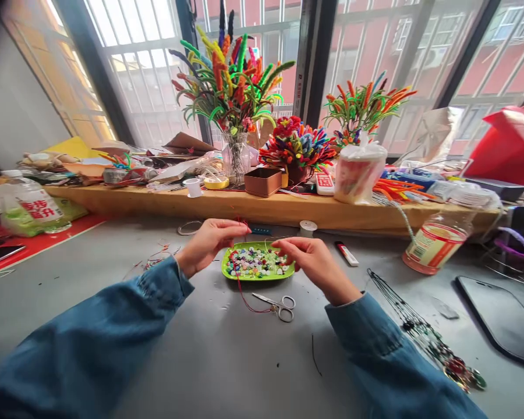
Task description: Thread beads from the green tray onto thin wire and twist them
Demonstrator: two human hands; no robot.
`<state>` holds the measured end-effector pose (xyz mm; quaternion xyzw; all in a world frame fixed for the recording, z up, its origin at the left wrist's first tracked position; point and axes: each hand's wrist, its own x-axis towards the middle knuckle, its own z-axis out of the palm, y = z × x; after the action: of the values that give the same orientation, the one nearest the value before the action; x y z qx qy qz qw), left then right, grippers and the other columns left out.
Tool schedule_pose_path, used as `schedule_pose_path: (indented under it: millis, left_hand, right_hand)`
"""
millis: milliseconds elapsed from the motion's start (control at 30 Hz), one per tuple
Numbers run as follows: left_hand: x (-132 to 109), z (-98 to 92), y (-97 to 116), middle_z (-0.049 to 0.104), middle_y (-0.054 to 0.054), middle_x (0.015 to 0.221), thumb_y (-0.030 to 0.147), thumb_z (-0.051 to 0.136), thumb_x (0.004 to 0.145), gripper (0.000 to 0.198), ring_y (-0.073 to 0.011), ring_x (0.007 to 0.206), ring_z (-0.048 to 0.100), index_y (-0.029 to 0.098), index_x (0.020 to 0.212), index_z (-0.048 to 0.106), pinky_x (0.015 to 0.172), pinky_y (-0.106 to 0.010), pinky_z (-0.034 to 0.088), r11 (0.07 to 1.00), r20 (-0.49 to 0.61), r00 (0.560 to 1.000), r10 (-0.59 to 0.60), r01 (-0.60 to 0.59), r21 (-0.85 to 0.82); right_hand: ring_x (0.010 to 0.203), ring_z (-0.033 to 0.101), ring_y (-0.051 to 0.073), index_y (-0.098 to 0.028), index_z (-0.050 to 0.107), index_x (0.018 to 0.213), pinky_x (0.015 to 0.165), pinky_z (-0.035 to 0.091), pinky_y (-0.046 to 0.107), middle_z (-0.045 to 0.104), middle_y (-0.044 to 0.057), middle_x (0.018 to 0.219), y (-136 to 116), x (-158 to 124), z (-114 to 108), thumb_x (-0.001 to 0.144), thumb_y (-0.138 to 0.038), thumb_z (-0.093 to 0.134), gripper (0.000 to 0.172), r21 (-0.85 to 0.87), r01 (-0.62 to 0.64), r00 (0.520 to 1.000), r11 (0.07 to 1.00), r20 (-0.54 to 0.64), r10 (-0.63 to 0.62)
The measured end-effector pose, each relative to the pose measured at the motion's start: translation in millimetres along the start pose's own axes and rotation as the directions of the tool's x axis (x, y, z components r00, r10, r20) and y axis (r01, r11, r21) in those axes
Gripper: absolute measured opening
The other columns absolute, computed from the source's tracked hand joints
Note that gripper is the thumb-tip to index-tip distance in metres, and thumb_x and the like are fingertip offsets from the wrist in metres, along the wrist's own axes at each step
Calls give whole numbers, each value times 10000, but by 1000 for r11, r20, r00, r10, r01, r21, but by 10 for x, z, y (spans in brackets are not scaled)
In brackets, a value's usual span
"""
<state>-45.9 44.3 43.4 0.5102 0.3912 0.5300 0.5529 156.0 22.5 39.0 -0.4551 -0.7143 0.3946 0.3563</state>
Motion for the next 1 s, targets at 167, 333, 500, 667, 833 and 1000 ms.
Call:
schedule_pose_path:
  millis: [167, 333, 500, 667, 833, 1000]
  left_hand:
    - [-164, 258, -162, 592, -20, 595, 271, 622, 611, 174, -87, 556, 455, 115, 666, 676, 505, -211, 322, 966, 216, 976, 21, -75, 247]
    - [-124, 254, -231, 593, -28, 651, 269, 595, 626, 190, -105, 600, 471, 115, 705, 673, 547, -219, 341, 922, 217, 973, 74, -150, 358]
    - [-124, 238, -297, 610, -26, 663, 354, 600, 614, 265, -111, 587, 468, 131, 736, 677, 536, -224, 330, 928, 227, 974, -1, -84, 362]
    - [-135, 232, -350, 541, 1, 554, 439, 573, 624, 348, -80, 497, 378, 121, 721, 676, 475, -223, 256, 916, 265, 963, -40, -71, 396]
    - [-134, 214, -350, 426, 35, 430, 450, 586, 602, 345, -56, 431, 305, 114, 544, 640, 434, -220, 204, 909, 282, 958, -54, -69, 410]
    - [-143, 196, -217, 638, -25, 752, 337, 630, 599, 285, -125, 664, 517, 168, 824, 676, 605, -224, 372, 927, 260, 965, -13, -86, 366]
  right_hand:
    - [560, 457, 89, -154, 649, 933, 496, 373, 215, 619, 31, 711, -36, -39, 190, 701, -401, 541, 355, 112, 21, 1000, 993, -3, -21]
    - [681, 514, 130, -162, 665, 870, 575, 396, 246, 626, 54, 822, 87, -19, 292, 677, -364, 579, 292, 171, 82, 985, 982, -161, -54]
    - [677, 515, 123, -142, 665, 786, 585, 399, 243, 618, 53, 776, 86, -11, 327, 667, -348, 596, 248, 202, 94, 963, 975, -266, -38]
    - [524, 484, 91, -118, 652, 855, 473, 384, 230, 633, 55, 679, 21, -23, 358, 687, -371, 569, 315, 218, 41, 977, 975, -215, 7]
    - [726, 550, 152, -138, 661, 760, 640, 434, 268, 628, 67, 798, 44, -19, 388, 662, -344, 600, 236, 168, 119, 973, 978, -215, -82]
    - [708, 534, 154, -163, 665, 772, 630, 409, 271, 610, 52, 775, 76, -37, 371, 686, -325, 582, 202, 53, 175, 937, 983, -316, -150]
